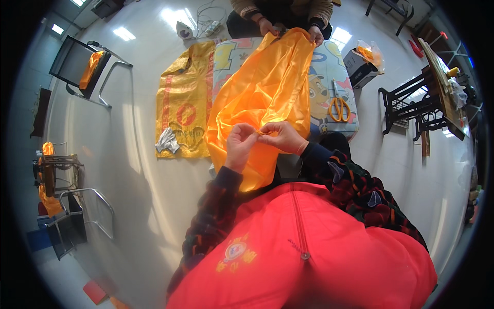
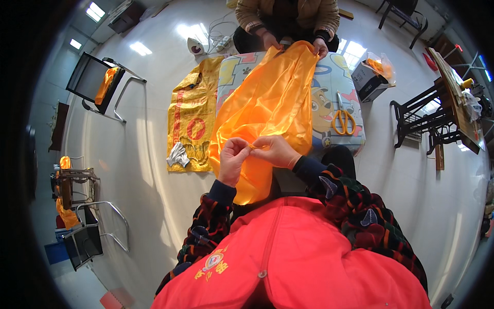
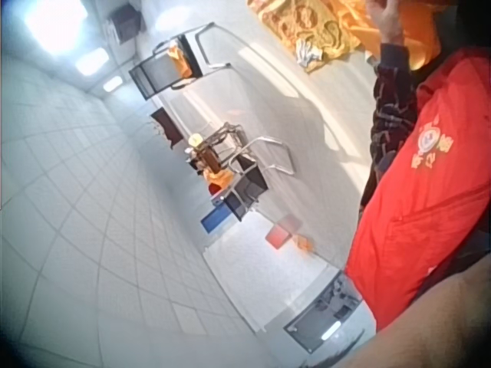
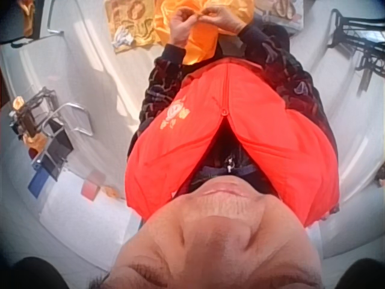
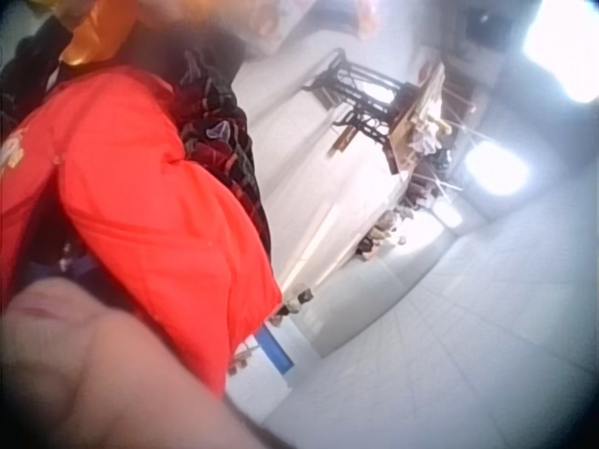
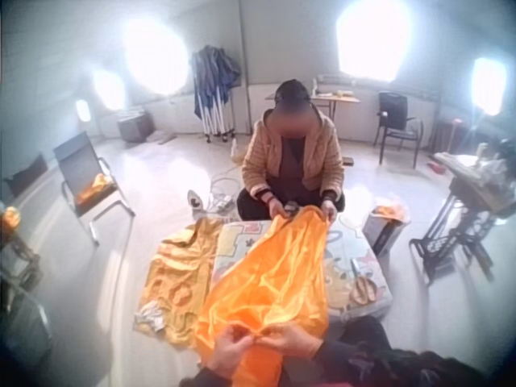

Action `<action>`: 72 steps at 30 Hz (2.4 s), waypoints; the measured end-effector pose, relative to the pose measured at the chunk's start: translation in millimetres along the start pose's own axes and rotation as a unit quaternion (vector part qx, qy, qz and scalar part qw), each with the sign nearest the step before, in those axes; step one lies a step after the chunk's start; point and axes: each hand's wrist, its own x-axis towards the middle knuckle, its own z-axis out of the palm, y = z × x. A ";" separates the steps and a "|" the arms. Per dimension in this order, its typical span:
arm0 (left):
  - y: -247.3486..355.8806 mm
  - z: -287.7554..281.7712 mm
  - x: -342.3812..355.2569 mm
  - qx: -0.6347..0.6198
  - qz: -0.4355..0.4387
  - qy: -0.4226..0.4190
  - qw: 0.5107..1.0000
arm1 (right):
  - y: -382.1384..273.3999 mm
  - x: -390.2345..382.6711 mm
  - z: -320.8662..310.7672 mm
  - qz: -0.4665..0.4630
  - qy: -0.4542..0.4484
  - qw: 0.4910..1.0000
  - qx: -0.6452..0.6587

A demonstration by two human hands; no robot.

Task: The person folds and aligns a large orange fabric on the floor, then uses scissors to trim its edges. A second person assists by holding the fabric taut during cutting.

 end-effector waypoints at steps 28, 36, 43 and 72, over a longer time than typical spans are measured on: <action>26.9 -13.0 -6.9 0.436 0.237 -0.130 0.858 | -15.3 -47.4 0.5 -0.166 0.147 0.974 -0.047; 15.7 -9.6 -12.2 0.227 0.041 -0.202 0.952 | -18.2 -51.1 1.2 -0.207 0.172 0.957 -0.106; 12.9 -0.7 -13.3 0.236 0.020 -0.296 0.925 | -24.9 -54.7 -1.9 -0.207 0.173 0.957 -0.104; 1.1 -20.5 -14.0 0.123 -0.032 -0.128 0.984 | -40.1 -58.2 -13.4 -0.102 0.220 0.968 -0.064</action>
